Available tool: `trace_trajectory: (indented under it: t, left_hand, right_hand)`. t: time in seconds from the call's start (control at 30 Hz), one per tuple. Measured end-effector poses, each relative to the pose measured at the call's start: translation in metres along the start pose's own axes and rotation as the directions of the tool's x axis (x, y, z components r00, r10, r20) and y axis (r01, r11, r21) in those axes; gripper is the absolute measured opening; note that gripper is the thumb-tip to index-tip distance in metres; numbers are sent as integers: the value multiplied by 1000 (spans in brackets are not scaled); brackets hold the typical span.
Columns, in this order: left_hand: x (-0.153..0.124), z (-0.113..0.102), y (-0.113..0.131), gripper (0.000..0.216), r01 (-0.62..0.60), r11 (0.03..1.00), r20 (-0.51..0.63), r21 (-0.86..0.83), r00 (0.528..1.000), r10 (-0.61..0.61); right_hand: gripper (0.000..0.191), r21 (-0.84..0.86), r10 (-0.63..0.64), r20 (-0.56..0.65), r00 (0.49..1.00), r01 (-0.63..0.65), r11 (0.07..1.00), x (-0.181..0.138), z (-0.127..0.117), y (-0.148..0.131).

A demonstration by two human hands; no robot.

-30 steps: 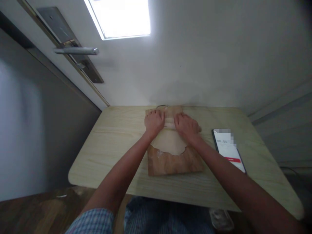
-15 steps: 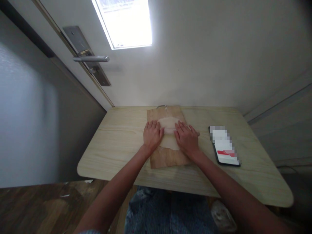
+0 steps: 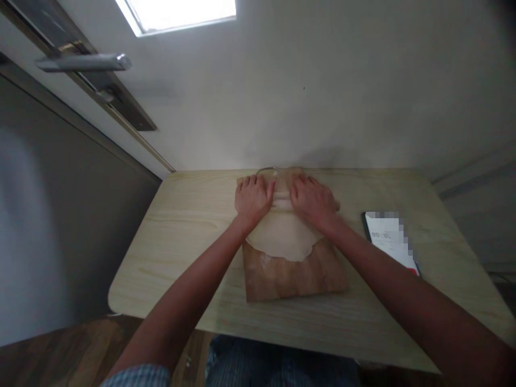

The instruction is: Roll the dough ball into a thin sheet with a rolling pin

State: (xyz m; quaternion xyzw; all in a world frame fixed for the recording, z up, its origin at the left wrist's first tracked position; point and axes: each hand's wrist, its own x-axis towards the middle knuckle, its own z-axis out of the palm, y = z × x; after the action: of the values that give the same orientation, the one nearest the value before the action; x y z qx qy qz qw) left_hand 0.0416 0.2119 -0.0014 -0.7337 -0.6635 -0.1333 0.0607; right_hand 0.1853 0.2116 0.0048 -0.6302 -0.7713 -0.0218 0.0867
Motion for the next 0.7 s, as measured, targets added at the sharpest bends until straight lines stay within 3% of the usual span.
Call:
trace_trajectory:
  t: [0.2, 0.7]
  left_hand:
    - [20, 0, 0, 54, 12, 1000, 70, -25, 998, -11]
    - [69, 11, -2, 58, -75, 995, 45, -62, 996, 78]
  right_hand:
    - [37, 12, -2, 7, 1000, 2, 1000, 21, -2, 2]
    - [37, 4, -39, -96, 995, 40, 999, 61, 8, 9]
